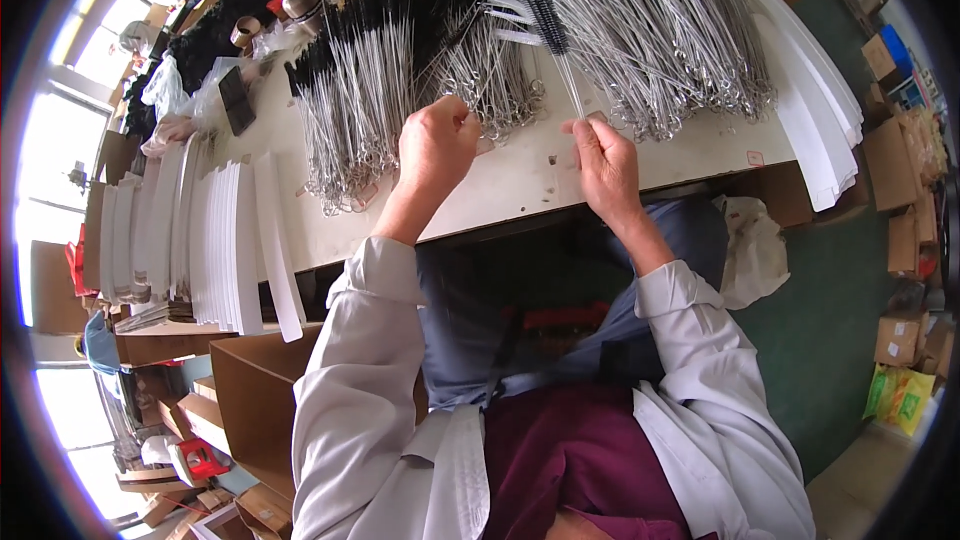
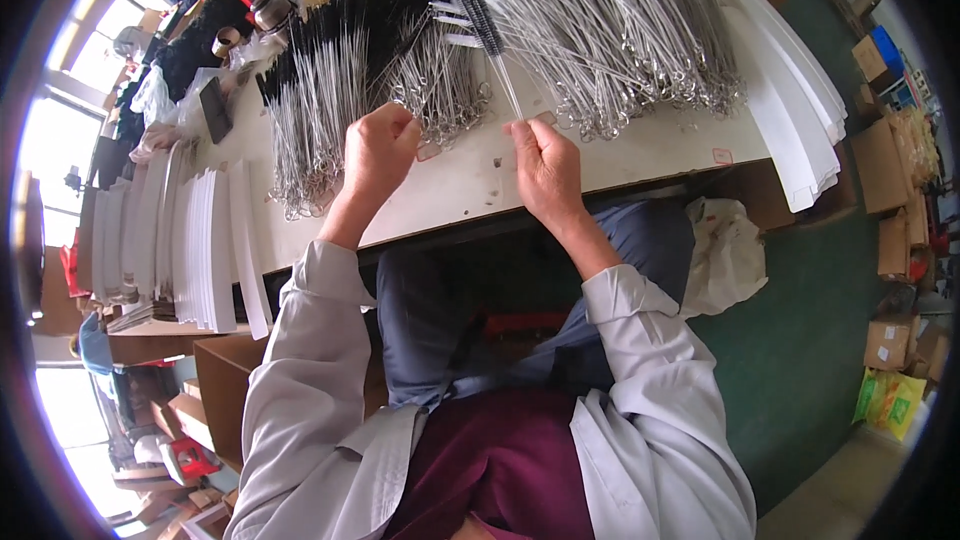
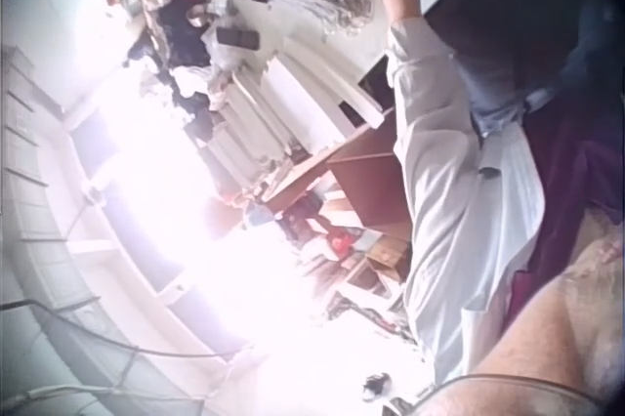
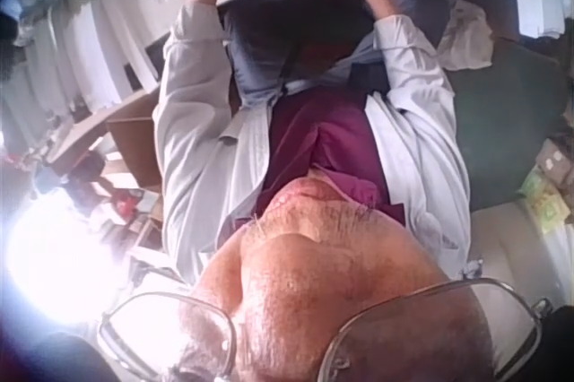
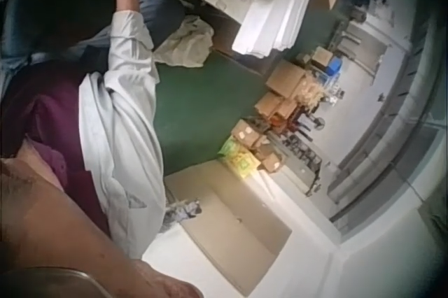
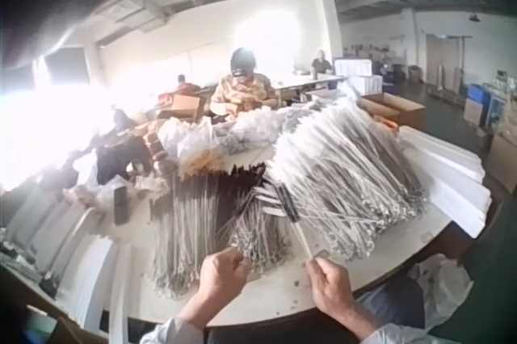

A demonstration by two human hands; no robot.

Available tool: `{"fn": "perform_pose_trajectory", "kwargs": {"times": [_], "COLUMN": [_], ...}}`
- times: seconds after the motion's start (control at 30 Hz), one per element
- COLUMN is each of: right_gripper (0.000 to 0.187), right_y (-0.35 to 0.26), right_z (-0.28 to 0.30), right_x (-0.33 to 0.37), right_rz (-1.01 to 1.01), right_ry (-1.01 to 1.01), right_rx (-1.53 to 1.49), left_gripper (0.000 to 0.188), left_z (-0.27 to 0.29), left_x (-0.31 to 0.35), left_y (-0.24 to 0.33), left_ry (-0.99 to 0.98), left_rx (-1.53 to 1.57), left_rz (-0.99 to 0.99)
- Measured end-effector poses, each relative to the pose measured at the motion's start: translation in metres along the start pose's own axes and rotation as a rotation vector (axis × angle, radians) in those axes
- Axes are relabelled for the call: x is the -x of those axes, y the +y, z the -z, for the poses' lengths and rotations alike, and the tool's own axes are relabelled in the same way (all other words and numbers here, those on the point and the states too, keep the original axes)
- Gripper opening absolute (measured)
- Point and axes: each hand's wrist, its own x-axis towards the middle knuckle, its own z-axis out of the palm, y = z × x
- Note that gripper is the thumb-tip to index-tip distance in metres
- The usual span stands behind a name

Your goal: Sorting bundles of wire brushes and packing them into long white cardboard boxes.

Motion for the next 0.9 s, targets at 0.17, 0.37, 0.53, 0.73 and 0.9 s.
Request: {"fn": "perform_pose_trajectory", "kwargs": {"times": [0.17,0.37,0.53,0.73,0.9], "right_gripper": [0.032,0.030,0.030,0.030,0.029], "right_y": [0.001,0.001,-0.001,0.000,0.002], "right_z": [0.001,0.000,0.002,-0.001,0.001], "right_x": [0.001,0.002,0.002,0.002,0.001], "right_rz": [0.008,0.002,-0.006,0.019,0.039], "right_ry": [0.008,0.007,0.005,0.012,0.036], "right_rx": [-0.037,-0.052,-0.051,-0.056,-0.062], "left_gripper": [0.014,0.017,0.017,0.016,0.017], "left_z": [0.006,0.004,-0.004,0.000,0.007], "left_x": [0.001,-0.007,-0.004,0.002,0.017], "left_y": [-0.001,0.004,0.001,-0.006,-0.001], "left_ry": [0.035,-0.130,-0.105,-0.112,-0.172], "left_rx": [0.084,0.213,0.165,0.276,0.358], "left_rz": [0.027,0.187,0.137,0.142,0.183]}}
